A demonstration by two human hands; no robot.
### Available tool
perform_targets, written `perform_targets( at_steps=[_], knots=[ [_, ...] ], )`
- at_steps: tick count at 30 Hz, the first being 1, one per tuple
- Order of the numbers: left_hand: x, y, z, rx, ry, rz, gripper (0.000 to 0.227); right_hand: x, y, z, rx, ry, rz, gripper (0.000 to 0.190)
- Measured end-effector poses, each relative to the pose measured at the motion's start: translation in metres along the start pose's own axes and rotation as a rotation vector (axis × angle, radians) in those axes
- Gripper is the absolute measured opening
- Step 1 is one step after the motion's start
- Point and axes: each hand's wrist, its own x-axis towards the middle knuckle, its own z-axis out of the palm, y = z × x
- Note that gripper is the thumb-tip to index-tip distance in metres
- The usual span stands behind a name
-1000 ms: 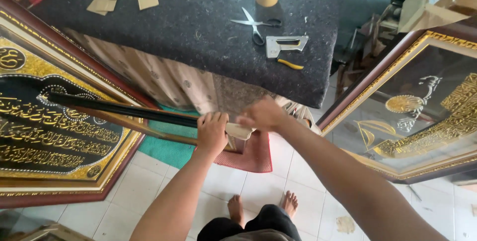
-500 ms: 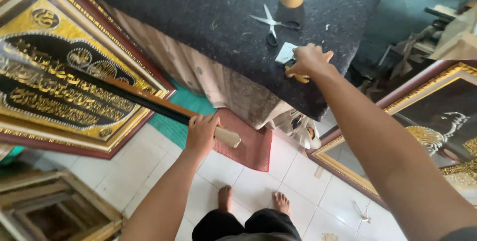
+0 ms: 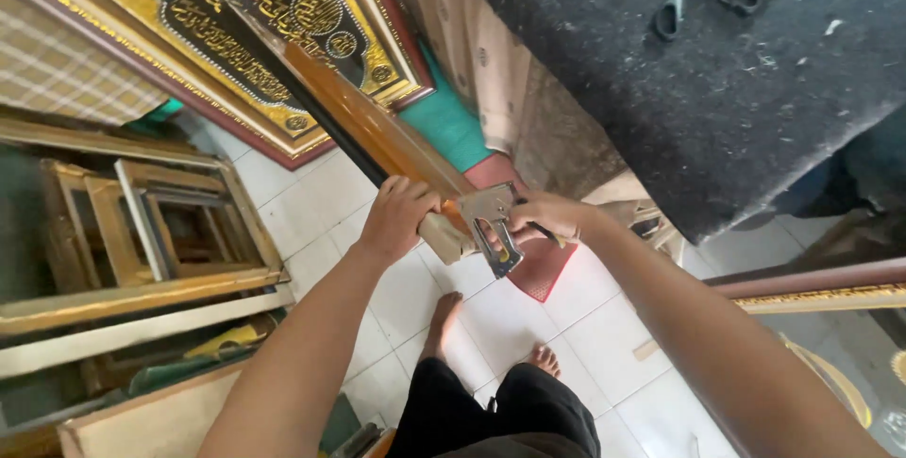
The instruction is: Attaching protective cardboard corners to picture frames using a staple gun and moving frames around the workshop.
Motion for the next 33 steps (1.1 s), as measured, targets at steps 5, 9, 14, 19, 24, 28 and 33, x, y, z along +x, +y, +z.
perform_targets(
  at_steps=[5, 9, 14, 19, 24, 28, 33],
  knots=[
    [-0.031, -0.010, 0.007, 0.016, 0.076, -0.004, 0.024, 0.059, 0.047, -0.013, -0.033, -0.176, 0.128, 0.053],
    [-0.044, -0.010, 0.001, 0.013, 0.070, -0.022, 0.026, 0.071, 0.052, 0.004, -0.033, -0.241, 0.201, 0.052],
    [-0.047, -0.012, 0.002, -0.006, 0.073, -0.029, 0.025, 0.085, 0.064, 0.016, -0.151, -0.274, 0.120, 0.049],
    [-0.047, -0.014, 0.002, 0.032, 0.082, -0.022, 0.025, 0.111, 0.087, 0.007, -0.093, -0.210, 0.022, 0.043],
    [-0.054, -0.020, 0.001, 0.005, 0.067, -0.030, 0.028, 0.089, 0.071, -0.017, -0.078, -0.122, 0.084, 0.044],
    [-0.056, -0.018, 0.006, -0.035, 0.040, -0.038, 0.026, 0.074, 0.040, -0.004, -0.041, -0.080, 0.130, 0.034],
    [-0.051, -0.020, 0.004, -0.020, -0.048, -0.054, 0.028, 0.074, 0.011, 0.023, 0.041, -0.228, 0.179, 0.031]
  ],
)
